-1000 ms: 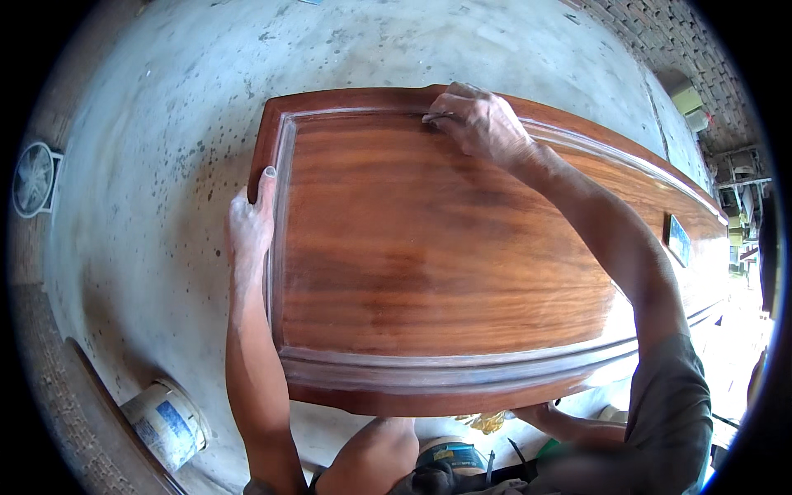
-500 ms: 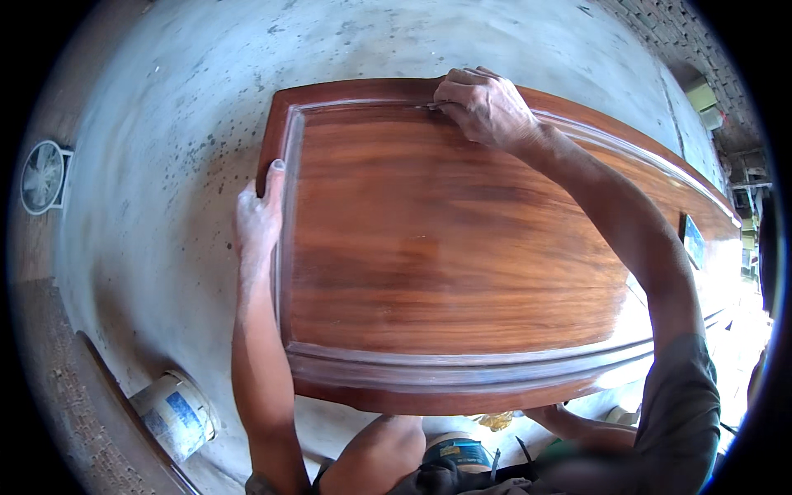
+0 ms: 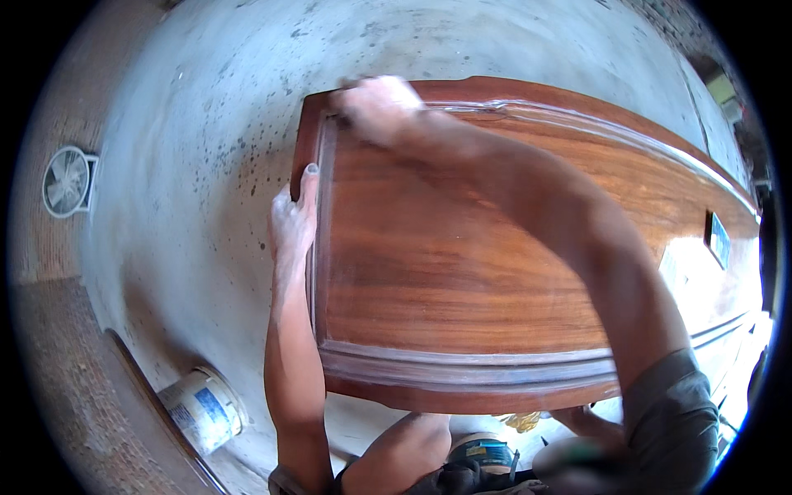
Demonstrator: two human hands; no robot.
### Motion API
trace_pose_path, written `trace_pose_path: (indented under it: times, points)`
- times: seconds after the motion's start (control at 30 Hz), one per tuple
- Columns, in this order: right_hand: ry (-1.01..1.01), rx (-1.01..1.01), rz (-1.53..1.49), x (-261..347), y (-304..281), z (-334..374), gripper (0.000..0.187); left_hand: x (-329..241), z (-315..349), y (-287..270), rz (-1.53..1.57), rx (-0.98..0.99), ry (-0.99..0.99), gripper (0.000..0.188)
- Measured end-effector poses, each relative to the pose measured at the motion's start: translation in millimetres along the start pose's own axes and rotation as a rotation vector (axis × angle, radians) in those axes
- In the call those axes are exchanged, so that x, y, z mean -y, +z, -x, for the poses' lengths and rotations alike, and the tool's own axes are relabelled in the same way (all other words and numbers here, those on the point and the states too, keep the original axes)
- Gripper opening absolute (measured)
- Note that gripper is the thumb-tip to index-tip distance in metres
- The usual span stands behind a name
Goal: The person sits on the floor and sands the surface of a wooden cabinet using sandpaper. They repeatedly rub the sandpaper along the edges and flat surfaces of the furniture.
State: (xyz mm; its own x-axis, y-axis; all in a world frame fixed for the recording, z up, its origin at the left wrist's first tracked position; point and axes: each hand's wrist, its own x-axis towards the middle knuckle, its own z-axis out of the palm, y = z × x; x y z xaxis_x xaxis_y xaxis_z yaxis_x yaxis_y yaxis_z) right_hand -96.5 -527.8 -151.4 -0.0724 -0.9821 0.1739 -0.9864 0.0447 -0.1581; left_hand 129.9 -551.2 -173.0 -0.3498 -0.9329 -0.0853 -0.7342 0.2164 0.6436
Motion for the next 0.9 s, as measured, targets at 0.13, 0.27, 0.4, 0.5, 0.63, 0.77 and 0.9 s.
trace_pose_path:
  times: [0.13,0.27,0.4,0.5,0.63,0.77,0.9]
  points:
    - [-0.057,-0.068,0.007,-2,14,-3,0.02,18,-4,-5,0.016,0.002,0.022,0.073]
    - [0.0,0.063,0.087,-84,-25,90,0.022,12,5,-8,0.011,0.015,-0.023,0.073]
    - [-0.197,-0.16,0.024,-140,-49,139,0.015,-1,5,-6,0.01,0.002,-0.043,0.07]
    - [-0.041,-0.071,-0.012,-127,-29,127,0.019,3,1,-4,0.002,0.001,-0.041,0.069]
    - [0.014,0.113,0.122,-111,-37,111,0.022,16,2,-2,0.01,-0.008,0.001,0.07]
    - [-0.136,0.1,-0.065,-161,-70,128,0.021,-1,0,-7,-0.035,0.0,-0.029,0.07]
    - [0.097,0.322,-0.358,-178,-92,121,0.021,5,2,-6,0.004,-0.009,-0.002,0.072]
